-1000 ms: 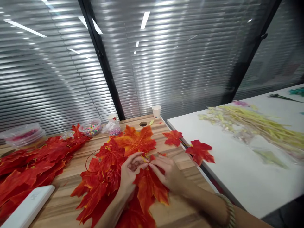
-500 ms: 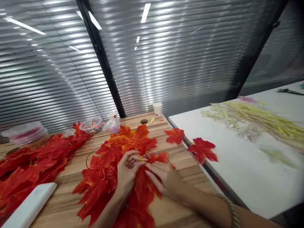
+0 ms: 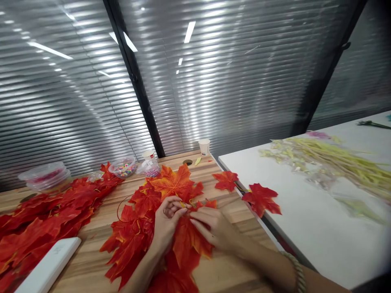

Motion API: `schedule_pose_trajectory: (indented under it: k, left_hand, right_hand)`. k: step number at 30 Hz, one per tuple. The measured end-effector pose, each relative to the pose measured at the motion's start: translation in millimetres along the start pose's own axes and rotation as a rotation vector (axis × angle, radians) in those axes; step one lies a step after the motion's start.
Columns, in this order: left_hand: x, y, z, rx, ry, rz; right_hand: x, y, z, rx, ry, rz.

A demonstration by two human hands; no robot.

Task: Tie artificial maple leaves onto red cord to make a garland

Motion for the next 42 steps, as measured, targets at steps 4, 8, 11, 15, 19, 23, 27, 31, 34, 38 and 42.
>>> schedule_pose_trajectory:
  k: [4,8,11,15,19,23,27,31,34,38,42]
  left_hand:
    - [3,8.9,-10,-0.022,-0.021,-0.104]
    - [4,16.7,-20,-0.033,-0.017,-0.188]
    - [3,18.2,-23,-0.014,0.0,-0.192]
    - [2,20.0,-23,0.029,0.018,-0.178]
    - [-1,25.2,-22,0.195,0.076,-0.211]
    - [-1,27.2,-15,0.49,0.259,-0.22]
    - [-3,27.1,-12,0.566,0.292,-0.187]
    - [-1,18.8,-9,0.536,0.32,-0.091]
    - [2,12.0,-5,0.442,0.321,-0.037]
    - [4,1.6,1,0.322,0.292,0.099]
    - [5,-2.0,-2,0.287,0.271,0.149]
  right_hand:
    - [-8,27,-11,-0.054,-0.069,-0.125]
    - [-9,47,-22,0.011,-0.177,-0.188]
    - [-9,52,-25,0.023,-0.205,-0.217]
    - [-8,49,-24,0.035,-0.202,-0.251]
    - [-6,43,-24,0.015,-0.216,-0.228]
    - [-2,32,-31,-0.063,-0.265,-0.176]
    - [-1,25,-40,-0.064,-0.3,-0.17]
    - [-4,24,-41,-0.054,-0.287,-0.205]
    - [-7,27,-41,-0.111,-0.313,-0.223]
    - [-12,31,-38,-0.23,-0.385,-0.255]
    - [-20,37,-29,-0.268,-0.419,-0.28]
Point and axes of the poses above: each hand's wrist, its own x-axis away from the middle knuckle, its own y-axis out of the back of the hand, z = x × y, the point moved 5 cm from there along -x, towards the middle knuckle, and after that the axes turned 9 degrees about x, right-handed, at the moved point
